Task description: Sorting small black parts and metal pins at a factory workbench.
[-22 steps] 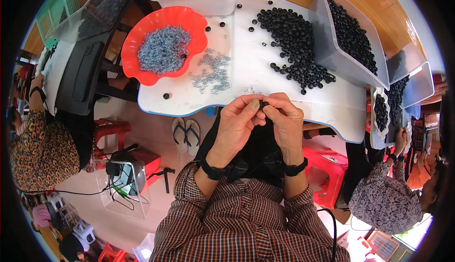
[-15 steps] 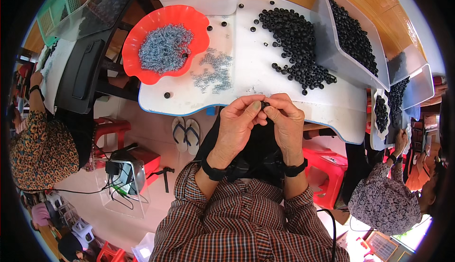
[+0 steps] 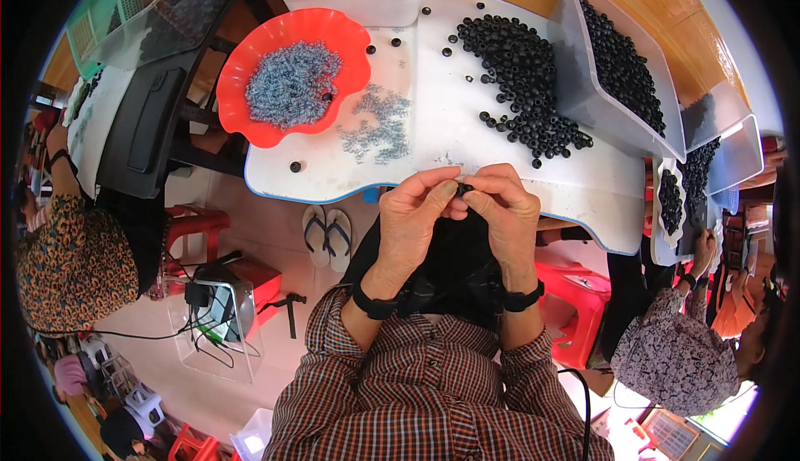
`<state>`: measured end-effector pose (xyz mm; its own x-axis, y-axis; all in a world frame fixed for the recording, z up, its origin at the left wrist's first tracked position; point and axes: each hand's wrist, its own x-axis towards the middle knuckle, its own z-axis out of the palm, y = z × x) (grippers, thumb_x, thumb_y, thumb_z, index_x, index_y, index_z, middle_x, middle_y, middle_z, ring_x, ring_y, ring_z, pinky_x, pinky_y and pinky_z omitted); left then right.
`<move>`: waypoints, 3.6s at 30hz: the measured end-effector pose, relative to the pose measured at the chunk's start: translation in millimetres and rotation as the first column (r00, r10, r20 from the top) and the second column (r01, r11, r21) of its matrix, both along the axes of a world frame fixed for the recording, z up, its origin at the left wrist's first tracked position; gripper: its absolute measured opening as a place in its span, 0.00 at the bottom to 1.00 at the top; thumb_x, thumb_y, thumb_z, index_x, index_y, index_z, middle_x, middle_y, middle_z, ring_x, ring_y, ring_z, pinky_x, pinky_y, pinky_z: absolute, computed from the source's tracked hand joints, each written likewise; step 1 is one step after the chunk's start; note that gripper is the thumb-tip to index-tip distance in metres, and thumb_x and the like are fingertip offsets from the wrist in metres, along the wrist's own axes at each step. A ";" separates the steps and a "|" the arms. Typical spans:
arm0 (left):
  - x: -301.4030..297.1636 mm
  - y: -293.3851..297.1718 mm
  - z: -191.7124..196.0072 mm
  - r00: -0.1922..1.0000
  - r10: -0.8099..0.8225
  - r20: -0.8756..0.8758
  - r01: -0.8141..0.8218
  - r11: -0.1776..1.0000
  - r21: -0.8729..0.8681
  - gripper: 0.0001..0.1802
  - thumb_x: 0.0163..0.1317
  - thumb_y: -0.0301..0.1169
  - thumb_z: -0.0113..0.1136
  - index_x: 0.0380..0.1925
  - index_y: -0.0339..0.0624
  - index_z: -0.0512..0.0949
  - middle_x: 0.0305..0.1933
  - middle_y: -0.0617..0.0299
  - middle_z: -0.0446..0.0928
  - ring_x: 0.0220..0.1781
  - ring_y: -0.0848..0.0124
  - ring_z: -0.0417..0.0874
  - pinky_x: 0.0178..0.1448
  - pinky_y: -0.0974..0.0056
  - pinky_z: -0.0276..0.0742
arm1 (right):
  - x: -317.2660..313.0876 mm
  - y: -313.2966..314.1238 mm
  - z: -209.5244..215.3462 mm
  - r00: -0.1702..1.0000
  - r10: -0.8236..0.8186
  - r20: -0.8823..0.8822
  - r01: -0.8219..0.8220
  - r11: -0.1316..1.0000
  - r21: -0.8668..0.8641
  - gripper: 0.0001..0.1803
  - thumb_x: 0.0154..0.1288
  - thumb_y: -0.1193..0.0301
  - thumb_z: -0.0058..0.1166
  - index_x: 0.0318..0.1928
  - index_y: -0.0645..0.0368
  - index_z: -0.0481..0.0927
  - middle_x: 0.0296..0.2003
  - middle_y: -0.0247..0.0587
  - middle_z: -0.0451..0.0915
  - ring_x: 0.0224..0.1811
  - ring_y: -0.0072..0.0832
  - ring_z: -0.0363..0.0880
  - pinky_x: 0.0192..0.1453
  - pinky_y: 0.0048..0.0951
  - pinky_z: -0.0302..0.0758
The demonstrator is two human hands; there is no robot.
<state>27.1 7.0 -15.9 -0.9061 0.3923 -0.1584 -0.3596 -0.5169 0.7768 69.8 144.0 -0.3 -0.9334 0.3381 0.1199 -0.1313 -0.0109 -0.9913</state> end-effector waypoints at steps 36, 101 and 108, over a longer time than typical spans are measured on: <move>-13.7 -7.8 -2.0 0.997 -0.077 0.028 0.078 0.996 -0.038 0.12 0.67 0.26 0.58 0.47 0.29 0.79 0.36 0.57 0.82 0.30 0.77 0.80 0.36 0.69 0.85 | 4.2 -4.0 -1.8 0.995 -0.046 0.086 0.051 0.997 -0.051 0.15 0.63 0.83 0.56 0.51 0.64 0.79 0.40 0.32 0.78 0.40 0.16 0.76 0.45 0.19 0.74; -100.3 50.3 8.1 0.619 -0.489 -0.615 -0.211 0.650 -0.730 0.11 0.55 0.27 0.65 0.39 0.38 0.82 0.36 0.52 0.77 0.34 0.67 0.80 0.40 0.65 0.77 | -15.4 10.1 -32.8 0.949 -0.256 -0.184 0.315 0.756 0.574 0.10 0.57 0.85 0.54 0.40 0.63 0.80 0.36 0.44 0.78 0.35 0.38 0.79 0.37 0.31 0.76; -39.9 22.1 10.7 0.908 -0.361 -0.211 0.238 0.861 -0.450 0.12 0.70 0.30 0.54 0.45 0.31 0.78 0.30 0.63 0.80 0.30 0.80 0.79 0.36 0.74 0.77 | -11.8 9.5 -27.9 0.949 -0.216 -0.228 0.293 0.871 0.394 0.11 0.63 0.82 0.55 0.46 0.62 0.82 0.36 0.41 0.77 0.35 0.27 0.79 0.37 0.25 0.75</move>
